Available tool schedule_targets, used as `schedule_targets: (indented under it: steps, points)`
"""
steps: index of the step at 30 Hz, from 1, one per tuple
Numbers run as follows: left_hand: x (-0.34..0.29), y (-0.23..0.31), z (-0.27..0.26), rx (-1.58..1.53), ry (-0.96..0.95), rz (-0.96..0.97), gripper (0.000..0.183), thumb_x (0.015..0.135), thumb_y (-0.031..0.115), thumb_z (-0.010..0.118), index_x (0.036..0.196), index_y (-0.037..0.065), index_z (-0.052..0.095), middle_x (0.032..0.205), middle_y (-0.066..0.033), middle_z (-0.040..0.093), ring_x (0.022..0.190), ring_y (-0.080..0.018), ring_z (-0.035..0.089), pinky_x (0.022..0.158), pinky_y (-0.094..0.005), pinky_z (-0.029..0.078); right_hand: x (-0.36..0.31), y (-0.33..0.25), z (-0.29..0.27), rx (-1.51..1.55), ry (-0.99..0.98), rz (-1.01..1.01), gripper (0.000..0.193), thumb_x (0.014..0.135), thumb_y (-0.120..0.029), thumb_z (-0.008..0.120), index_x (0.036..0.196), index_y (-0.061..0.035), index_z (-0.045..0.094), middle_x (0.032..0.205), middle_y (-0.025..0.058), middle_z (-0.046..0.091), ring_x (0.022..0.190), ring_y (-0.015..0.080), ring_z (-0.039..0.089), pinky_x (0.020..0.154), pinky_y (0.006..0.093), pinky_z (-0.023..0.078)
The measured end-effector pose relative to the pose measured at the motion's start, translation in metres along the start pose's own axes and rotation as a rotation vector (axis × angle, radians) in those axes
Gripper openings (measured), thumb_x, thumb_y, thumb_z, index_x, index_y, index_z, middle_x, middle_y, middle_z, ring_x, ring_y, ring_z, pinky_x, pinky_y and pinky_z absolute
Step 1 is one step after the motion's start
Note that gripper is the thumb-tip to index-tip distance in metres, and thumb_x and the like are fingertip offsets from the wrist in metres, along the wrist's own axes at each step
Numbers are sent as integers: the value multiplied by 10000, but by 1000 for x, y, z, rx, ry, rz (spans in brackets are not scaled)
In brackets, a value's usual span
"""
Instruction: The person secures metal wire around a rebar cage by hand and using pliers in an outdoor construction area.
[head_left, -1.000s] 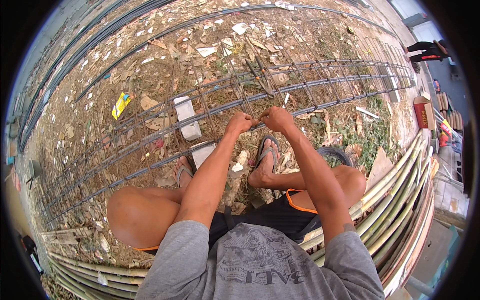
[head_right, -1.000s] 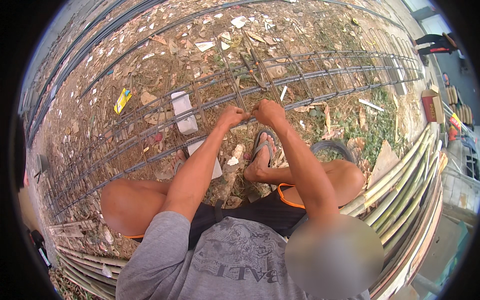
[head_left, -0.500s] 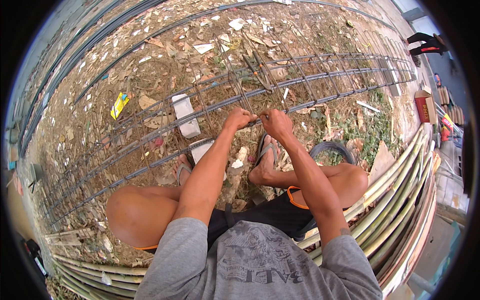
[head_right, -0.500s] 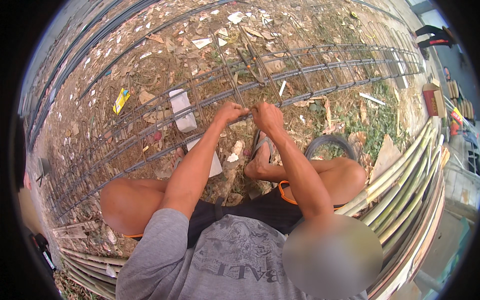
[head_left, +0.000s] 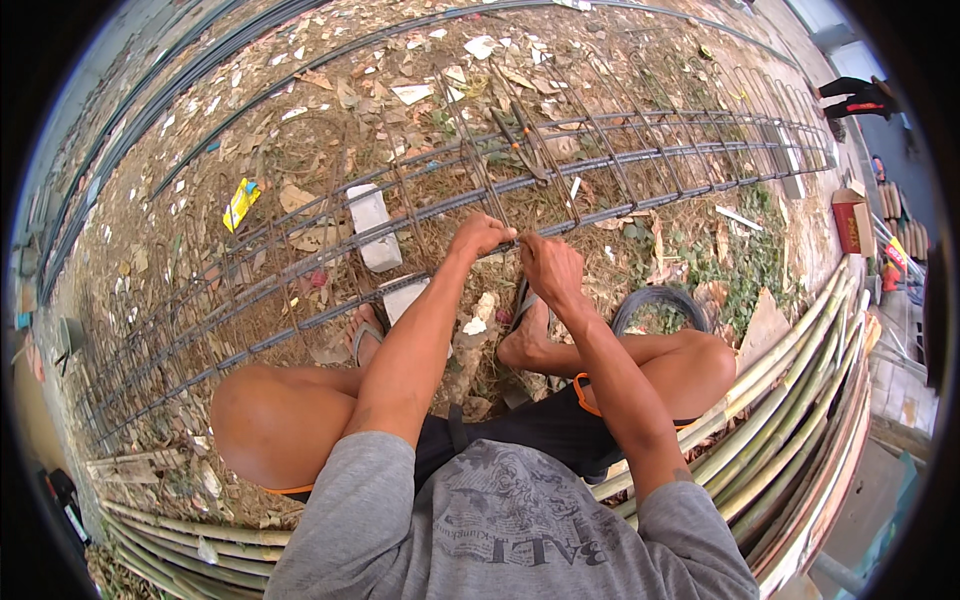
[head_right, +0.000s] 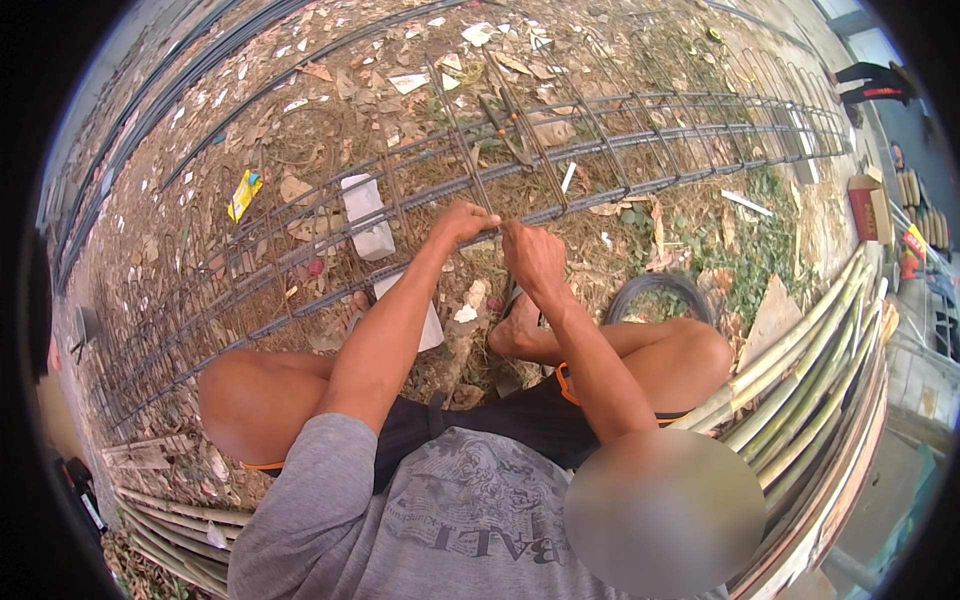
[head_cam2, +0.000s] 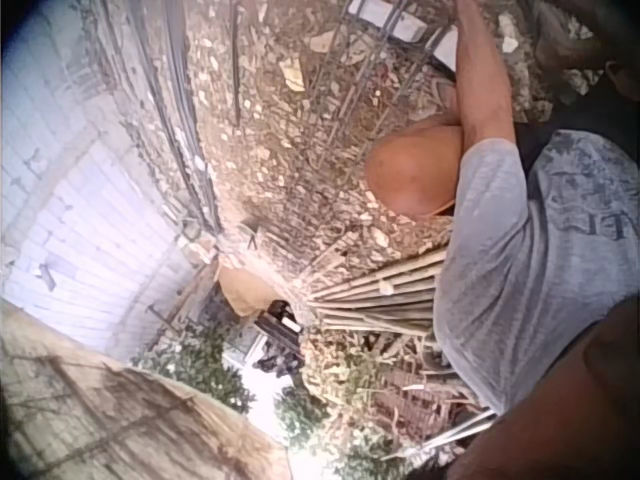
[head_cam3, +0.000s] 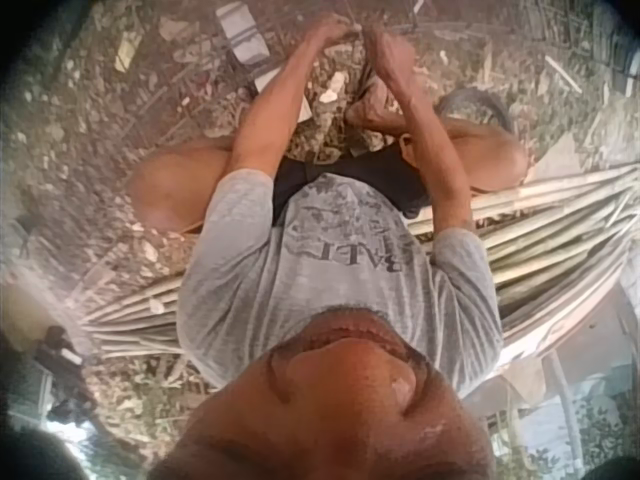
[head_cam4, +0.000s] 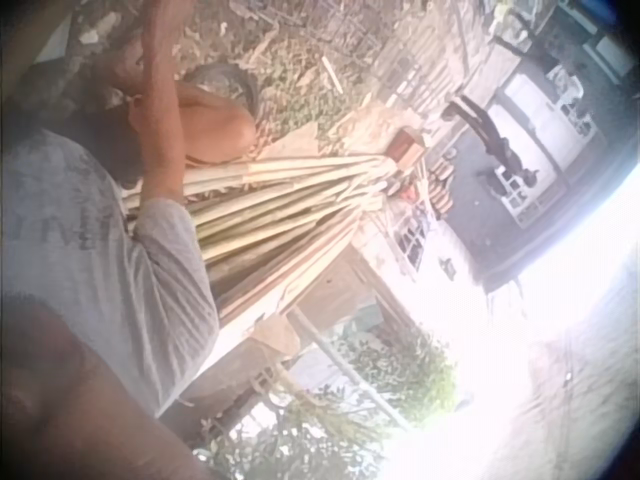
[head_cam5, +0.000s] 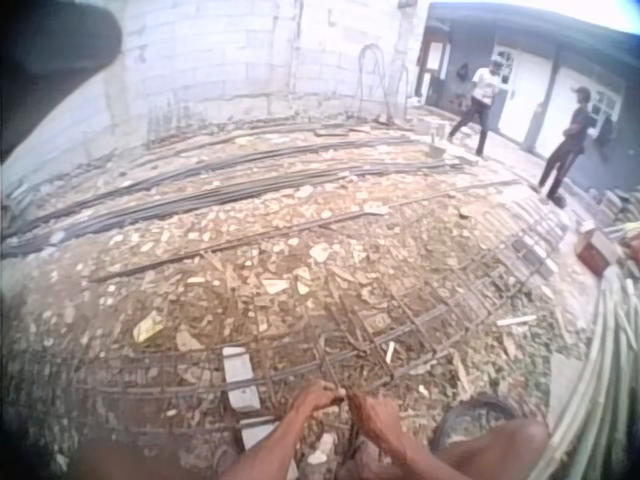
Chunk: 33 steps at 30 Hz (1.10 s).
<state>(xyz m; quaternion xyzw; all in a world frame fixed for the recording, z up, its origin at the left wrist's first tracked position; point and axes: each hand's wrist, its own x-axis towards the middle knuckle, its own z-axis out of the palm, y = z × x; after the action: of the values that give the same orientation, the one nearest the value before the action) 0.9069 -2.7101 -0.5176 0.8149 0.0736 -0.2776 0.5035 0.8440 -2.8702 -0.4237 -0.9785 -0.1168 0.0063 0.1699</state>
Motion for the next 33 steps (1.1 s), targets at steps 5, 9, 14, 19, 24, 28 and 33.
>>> schedule_targets:
  steps: [5,9,14,19,24,28,33]
  points:
    - [0,-1,1,-9,-62,7,331,782,392,781,903,83,774,797,-100,719,694,-203,642,696,-396,499,3,4,0,126,-60,192,271,898,-322,608,996,-92,714,742,211,677,714,375,674,623,455,518]
    - [1,-8,1,-8,-4,112,403,796,394,763,1047,79,742,929,-122,735,786,-224,666,752,-412,503,2,25,24,382,-102,320,356,899,-382,638,1092,-94,718,766,201,704,760,317,704,681,411,528]
    - [4,-10,-8,-43,-95,32,431,824,412,741,1060,53,723,942,-115,724,813,-214,666,749,-403,504,-12,25,57,783,-144,548,407,931,-311,634,1162,22,671,993,153,719,907,228,672,781,370,509]
    - [3,5,8,-2,-160,29,380,830,389,738,1014,56,737,991,-101,730,886,-219,675,794,-399,498,-19,58,67,719,-254,563,437,946,-309,617,1208,40,649,1085,173,709,1016,246,658,893,383,491]
    - [6,-4,-3,-82,-179,-89,381,829,382,745,1022,53,740,1013,-116,729,915,-243,672,851,-435,485,6,49,35,629,-402,475,504,914,-406,591,1255,-40,648,1188,222,667,1117,327,628,960,412,460]
    - [9,5,13,-5,-120,-37,419,841,414,735,1043,47,730,999,-116,727,904,-261,671,846,-448,482,3,72,44,698,-496,543,460,881,-417,646,1175,-69,704,950,177,689,793,263,648,704,406,492]
    - [3,2,-9,150,-104,5,477,805,501,727,990,62,724,908,-116,712,861,-239,673,759,-418,494,34,48,23,666,-496,690,358,793,-322,771,894,20,738,587,66,546,444,158,442,433,367,341]
